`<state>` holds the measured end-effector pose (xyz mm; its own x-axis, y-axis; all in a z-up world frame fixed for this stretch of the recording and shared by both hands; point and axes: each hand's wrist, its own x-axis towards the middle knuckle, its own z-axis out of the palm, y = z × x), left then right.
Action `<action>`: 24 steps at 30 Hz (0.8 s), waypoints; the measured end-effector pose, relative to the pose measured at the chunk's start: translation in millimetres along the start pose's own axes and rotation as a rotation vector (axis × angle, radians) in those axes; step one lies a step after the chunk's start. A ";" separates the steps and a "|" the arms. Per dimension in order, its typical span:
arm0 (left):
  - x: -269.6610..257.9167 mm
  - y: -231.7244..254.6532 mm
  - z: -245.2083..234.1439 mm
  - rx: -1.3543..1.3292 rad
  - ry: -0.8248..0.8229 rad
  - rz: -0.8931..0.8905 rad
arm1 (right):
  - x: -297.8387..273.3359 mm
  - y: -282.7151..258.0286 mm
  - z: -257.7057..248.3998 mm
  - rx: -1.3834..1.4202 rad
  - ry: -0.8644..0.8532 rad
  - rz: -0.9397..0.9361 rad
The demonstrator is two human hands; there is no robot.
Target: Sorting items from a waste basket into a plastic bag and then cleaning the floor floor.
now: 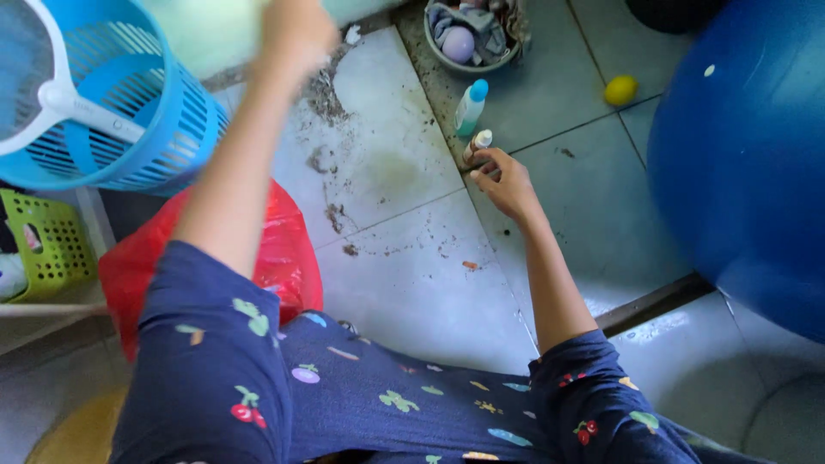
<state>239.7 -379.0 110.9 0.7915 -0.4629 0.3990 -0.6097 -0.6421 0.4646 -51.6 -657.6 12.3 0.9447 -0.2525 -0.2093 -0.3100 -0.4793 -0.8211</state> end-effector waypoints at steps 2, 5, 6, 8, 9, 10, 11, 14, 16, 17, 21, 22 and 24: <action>-6.4 22.0 40.4 -0.007 -0.008 0.006 | 11.3 16.1 3.8 -0.009 0.053 0.033; -19.1 62.7 92.4 0.048 -0.363 -0.015 | 28.0 30.1 11.5 -0.176 0.238 -0.106; -25.4 68.4 116.6 0.049 -0.432 0.009 | 30.9 26.6 12.5 -0.332 0.287 -0.213; -33.3 85.9 150.4 0.046 -0.497 0.051 | 36.5 14.8 12.6 -0.496 0.350 -0.315; -36.1 97.2 159.1 0.060 -0.499 0.099 | 39.8 5.7 11.2 -0.593 0.285 -0.280; -38.9 107.8 167.6 0.074 -0.500 0.147 | 43.4 -3.5 10.5 -0.689 0.219 -0.242; -43.3 111.0 182.1 0.068 -0.498 0.149 | 48.2 8.7 11.6 -0.695 0.220 -0.241; -55.9 117.5 217.9 0.002 -0.312 0.178 | 57.2 41.7 18.3 -0.682 0.058 -0.248; -60.0 121.1 233.8 -0.072 -0.283 0.199 | 57.8 59.2 21.1 -0.661 0.069 -0.031; -58.8 121.5 237.3 -0.078 -0.291 0.196 | 50.9 56.9 15.7 -0.662 0.064 -0.023; -54.5 123.0 249.3 -0.119 -0.301 0.090 | 22.3 66.9 -5.2 -0.495 0.278 -0.102; -52.0 123.2 250.8 -0.134 -0.263 0.077 | 15.8 72.9 -10.7 -0.463 0.333 -0.137; -51.4 126.0 260.6 -0.148 -0.251 0.089 | 4.3 102.5 -23.5 -0.434 0.397 -0.148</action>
<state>132.9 -595.4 -57.1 0.7087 -0.6620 0.2438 -0.6620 -0.5045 0.5543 -81.8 -727.6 -60.3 0.8950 -0.4111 0.1731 -0.2726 -0.8112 -0.5173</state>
